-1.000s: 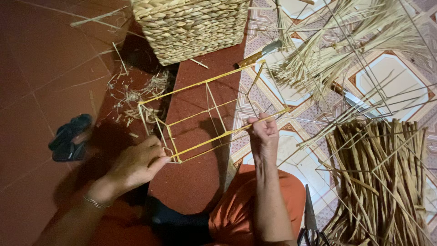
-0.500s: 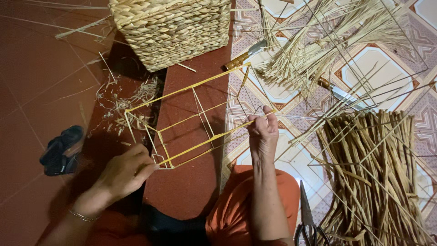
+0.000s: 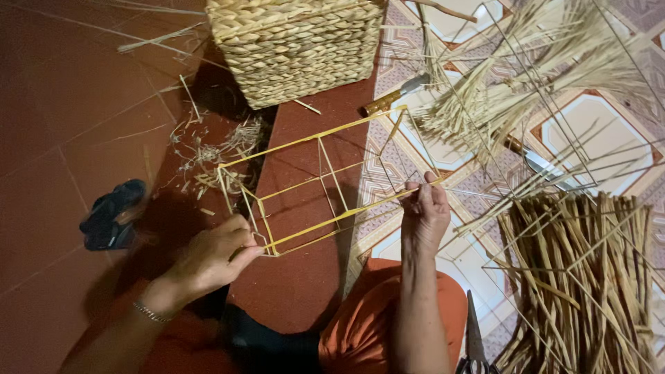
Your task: The person weaves thin bamboo strips around a rectangular wire frame to form a basket. They repeatedly wrap, tuck, and trim the strips using scissors, building up the basket walls layer by layer.
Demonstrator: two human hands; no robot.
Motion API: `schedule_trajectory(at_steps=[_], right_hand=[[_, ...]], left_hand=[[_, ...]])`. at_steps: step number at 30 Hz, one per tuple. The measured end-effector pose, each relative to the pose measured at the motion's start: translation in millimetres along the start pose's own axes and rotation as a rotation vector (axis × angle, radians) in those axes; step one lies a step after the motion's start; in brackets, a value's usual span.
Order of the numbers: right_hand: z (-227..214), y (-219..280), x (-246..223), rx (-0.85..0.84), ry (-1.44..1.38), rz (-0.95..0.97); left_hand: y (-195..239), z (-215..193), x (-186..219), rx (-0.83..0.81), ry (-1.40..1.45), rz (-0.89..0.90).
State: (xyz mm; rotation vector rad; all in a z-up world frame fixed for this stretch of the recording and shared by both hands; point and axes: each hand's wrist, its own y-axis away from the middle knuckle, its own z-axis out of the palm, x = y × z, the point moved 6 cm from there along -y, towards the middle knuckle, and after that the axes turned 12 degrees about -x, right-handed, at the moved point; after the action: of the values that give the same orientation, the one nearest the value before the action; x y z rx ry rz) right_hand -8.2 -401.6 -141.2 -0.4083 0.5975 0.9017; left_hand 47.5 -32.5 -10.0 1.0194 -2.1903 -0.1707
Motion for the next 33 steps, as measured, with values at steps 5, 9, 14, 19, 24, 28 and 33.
schedule_trajectory(at_steps=[5,9,14,19,24,28,33], right_hand=[[-3.5,-1.7,2.1,0.034,-0.117,0.085],[-9.0,-3.7,-1.8,0.001,-0.026,0.003],[-7.3,-3.2,-8.4,0.044,0.258,-0.135],[7.6,-0.4,-12.1,0.088,0.319,-0.146],[22.0,5.3,-8.9,0.043,0.224,0.023],[23.3,10.7,0.5,0.056,0.159,0.083],[30.6,16.8,17.2,-0.039,0.074,0.152]], left_hand=[[8.7,-9.1,14.3,0.201,0.052,0.272],[11.6,-10.5,15.7,0.224,0.044,0.307],[10.5,-8.9,16.1,0.214,0.065,0.286],[9.1,-6.5,19.2,0.23,0.068,0.313],[9.7,-6.3,17.3,0.223,0.047,0.281],[9.4,-7.9,20.7,0.224,0.068,0.322],[9.2,-8.7,20.2,0.198,0.052,0.245]])
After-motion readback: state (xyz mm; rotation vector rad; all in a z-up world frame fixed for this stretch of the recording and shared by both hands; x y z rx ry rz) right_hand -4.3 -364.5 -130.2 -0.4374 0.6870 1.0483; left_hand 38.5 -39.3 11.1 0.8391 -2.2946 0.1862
